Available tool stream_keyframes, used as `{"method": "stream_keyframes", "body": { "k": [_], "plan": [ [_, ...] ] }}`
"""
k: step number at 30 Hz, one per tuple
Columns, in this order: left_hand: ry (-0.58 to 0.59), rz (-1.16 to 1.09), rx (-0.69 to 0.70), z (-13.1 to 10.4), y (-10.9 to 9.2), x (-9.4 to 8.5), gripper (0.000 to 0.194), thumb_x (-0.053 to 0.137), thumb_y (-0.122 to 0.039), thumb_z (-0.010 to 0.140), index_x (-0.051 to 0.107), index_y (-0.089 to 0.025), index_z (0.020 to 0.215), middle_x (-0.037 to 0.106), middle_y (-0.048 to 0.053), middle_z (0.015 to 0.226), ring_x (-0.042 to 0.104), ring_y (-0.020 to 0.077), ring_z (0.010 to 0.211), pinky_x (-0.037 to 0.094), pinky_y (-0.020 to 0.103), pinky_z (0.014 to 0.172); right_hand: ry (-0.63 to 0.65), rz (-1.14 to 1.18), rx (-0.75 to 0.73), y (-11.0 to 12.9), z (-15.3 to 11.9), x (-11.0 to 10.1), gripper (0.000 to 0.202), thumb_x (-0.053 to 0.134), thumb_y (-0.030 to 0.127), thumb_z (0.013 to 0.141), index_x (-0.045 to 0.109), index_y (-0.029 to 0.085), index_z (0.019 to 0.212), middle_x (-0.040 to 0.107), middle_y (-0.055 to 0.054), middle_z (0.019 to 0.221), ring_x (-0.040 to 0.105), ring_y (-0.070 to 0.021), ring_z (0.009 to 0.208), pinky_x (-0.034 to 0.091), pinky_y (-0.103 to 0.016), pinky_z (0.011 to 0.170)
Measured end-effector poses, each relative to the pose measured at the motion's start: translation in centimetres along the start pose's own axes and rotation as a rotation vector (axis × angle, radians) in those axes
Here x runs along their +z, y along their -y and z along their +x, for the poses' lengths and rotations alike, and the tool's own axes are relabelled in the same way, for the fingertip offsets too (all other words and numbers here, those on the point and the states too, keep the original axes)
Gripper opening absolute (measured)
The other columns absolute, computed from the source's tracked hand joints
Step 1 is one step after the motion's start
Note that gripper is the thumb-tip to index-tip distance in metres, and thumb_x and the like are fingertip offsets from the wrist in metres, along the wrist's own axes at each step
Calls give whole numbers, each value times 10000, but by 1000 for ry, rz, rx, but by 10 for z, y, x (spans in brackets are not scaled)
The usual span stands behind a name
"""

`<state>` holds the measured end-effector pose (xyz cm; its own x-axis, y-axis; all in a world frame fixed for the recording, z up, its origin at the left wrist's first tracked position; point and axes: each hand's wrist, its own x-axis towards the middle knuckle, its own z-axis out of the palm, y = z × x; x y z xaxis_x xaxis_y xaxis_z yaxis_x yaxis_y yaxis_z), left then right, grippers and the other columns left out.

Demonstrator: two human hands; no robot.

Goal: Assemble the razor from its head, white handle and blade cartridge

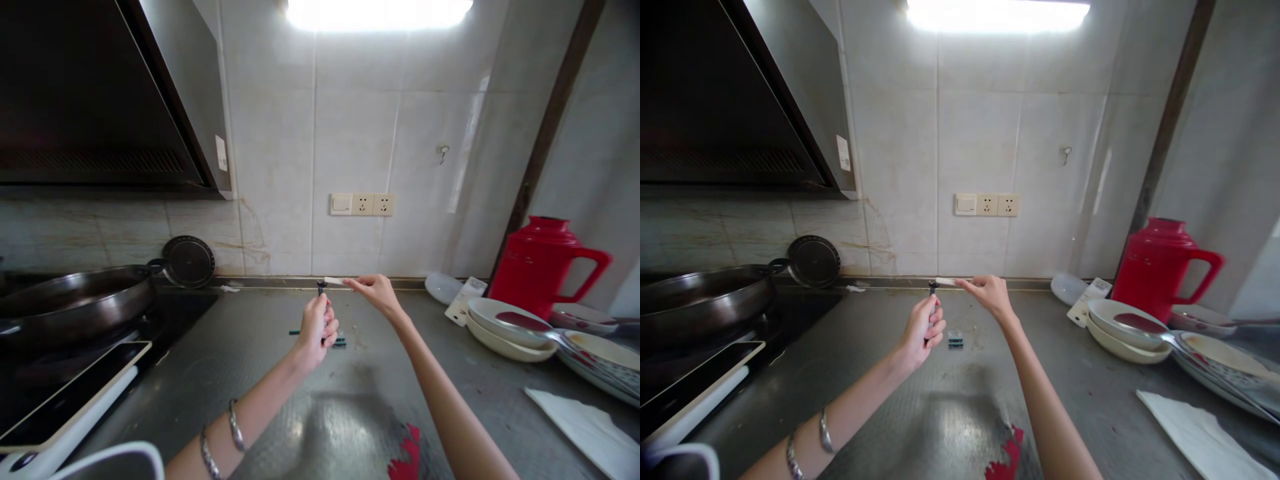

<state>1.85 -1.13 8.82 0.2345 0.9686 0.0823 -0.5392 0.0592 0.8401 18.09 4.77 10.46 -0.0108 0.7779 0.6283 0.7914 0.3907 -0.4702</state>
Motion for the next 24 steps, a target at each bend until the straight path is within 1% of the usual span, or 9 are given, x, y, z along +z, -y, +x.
{"method": "stream_keyframes", "body": {
  "k": [3, 7, 13, 18, 24],
  "plan": [
    [-17, 1, 12, 0, 1, 0, 284, 530, -452, 753, 380, -211, 745, 286, -116, 476, 155, 9, 281, 96, 129, 263, -13, -5, 7, 0, 0, -1, 609, 424, 668, 719, 598, 127, 499, 341, 22, 439, 347, -83, 472, 219, -203, 461],
    [-1, 9, 24, -1, 3, 1, 293, 532, -461, 751, 384, -208, 751, 292, -115, 483, 166, 10, 283, 103, 130, 263, -8, 7, -34, 5, 0, 1, 628, 411, 687, 713, 594, 122, 507, 337, 22, 457, 334, -77, 478, 225, -198, 461],
    [-10, 11, 37, -1, 2, 1, 311, 544, -474, 742, 382, -208, 750, 290, -116, 489, 168, 7, 282, 102, 127, 264, 7, 8, 5, 0, -1, -2, 645, 401, 708, 697, 590, 125, 497, 326, 18, 459, 335, -83, 475, 220, -204, 452],
    [2, 23, 32, -1, 4, 1, 313, 530, -484, 749, 382, -210, 751, 293, -114, 493, 168, 9, 280, 109, 129, 256, 7, 46, -31, 8, -1, 0, 644, 416, 708, 692, 583, 119, 494, 325, 19, 463, 328, -78, 476, 213, -206, 456],
    [2, 23, 73, -1, 0, 0, 315, 532, -485, 751, 378, -209, 746, 297, -113, 505, 169, 5, 282, 113, 123, 256, 14, 35, 14, 0, -1, -6, 629, 423, 699, 691, 589, 127, 491, 303, 24, 449, 317, -84, 470, 207, -212, 447]
  ]
}}
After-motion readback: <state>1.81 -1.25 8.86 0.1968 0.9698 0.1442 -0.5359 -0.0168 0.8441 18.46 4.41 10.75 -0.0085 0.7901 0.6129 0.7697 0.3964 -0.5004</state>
